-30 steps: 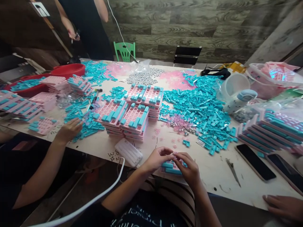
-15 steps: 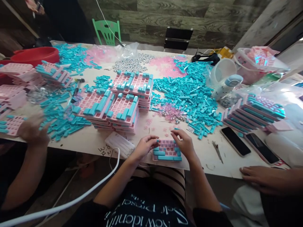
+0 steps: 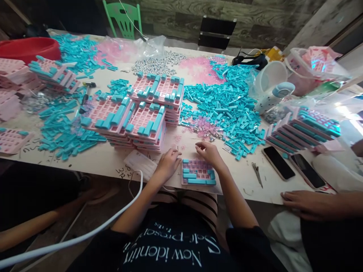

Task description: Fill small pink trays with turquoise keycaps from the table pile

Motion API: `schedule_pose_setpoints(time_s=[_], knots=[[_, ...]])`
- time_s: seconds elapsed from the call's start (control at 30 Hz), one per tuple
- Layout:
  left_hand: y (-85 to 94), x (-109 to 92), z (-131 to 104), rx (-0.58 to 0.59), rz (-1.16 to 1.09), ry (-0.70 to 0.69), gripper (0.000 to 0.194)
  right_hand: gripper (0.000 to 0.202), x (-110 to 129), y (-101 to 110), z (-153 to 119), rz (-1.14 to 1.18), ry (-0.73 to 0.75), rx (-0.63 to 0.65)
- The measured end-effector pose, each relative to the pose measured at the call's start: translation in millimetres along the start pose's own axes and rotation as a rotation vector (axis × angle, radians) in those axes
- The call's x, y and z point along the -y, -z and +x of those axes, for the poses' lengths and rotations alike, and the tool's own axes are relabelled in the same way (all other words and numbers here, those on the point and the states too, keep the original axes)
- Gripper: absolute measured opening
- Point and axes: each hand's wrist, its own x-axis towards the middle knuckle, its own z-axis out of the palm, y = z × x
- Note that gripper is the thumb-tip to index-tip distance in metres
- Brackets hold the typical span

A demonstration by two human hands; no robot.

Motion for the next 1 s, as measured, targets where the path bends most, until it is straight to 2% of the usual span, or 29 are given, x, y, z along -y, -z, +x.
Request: schedule_pose_setpoints(time_s=[0.1,0.17,0.23,0.3,0.43,0.53,0.6,0.7,0.77,0.9,1.0], knots=[[-6.3,-14,2,-0.055,-0.264,0.046,0.027,0.023,9,1,-18,0.394,0.003,0.026],[-14.0,-22,5,0.002,-0.462,0.122,0.032,0.024,15,-1,-32,0.521,0.007,0.026],[-22.8,-28,9,0.076,-0.609,0.179,0.031,0.024,20,-2,-44,0.495,0.01,-0.012],[-30.8,-32,10,0.077,-0.683,0.223,0.028,0.022,23,0,-53,0.37,0.017,-0.078],[-39.5,-42,5,-0.039,-0.625,0.248,0.027,0.018,26,8,-66,0.169,0.116,-0.218],[-39.2,-48,0,-0.028,-0.582,0.238,0.026,0.017,26,14,-73,0.129,0.189,-0.244],[-36.4,-47,-1,0.002,-0.474,0.169,0.024,0.016,22,16,-77,0.111,0.203,-0.218],[-31.5,-39,-1,-0.029,-0.204,0.017,0.019,0.019,10,14,-82,0.067,0.229,-0.105],[-30.6,-32,0,-0.006,-0.109,-0.015,0.023,0.02,1,10,-85,0.024,0.246,-0.049],[-36.5,-22,-1,0.142,-0.137,-0.012,0.035,0.022,-12,0,-88,-0.04,0.271,-0.016],[-42.7,-18,-1,0.159,-0.182,-0.013,0.04,0.021,-16,-5,-89,-0.071,0.289,-0.004]])
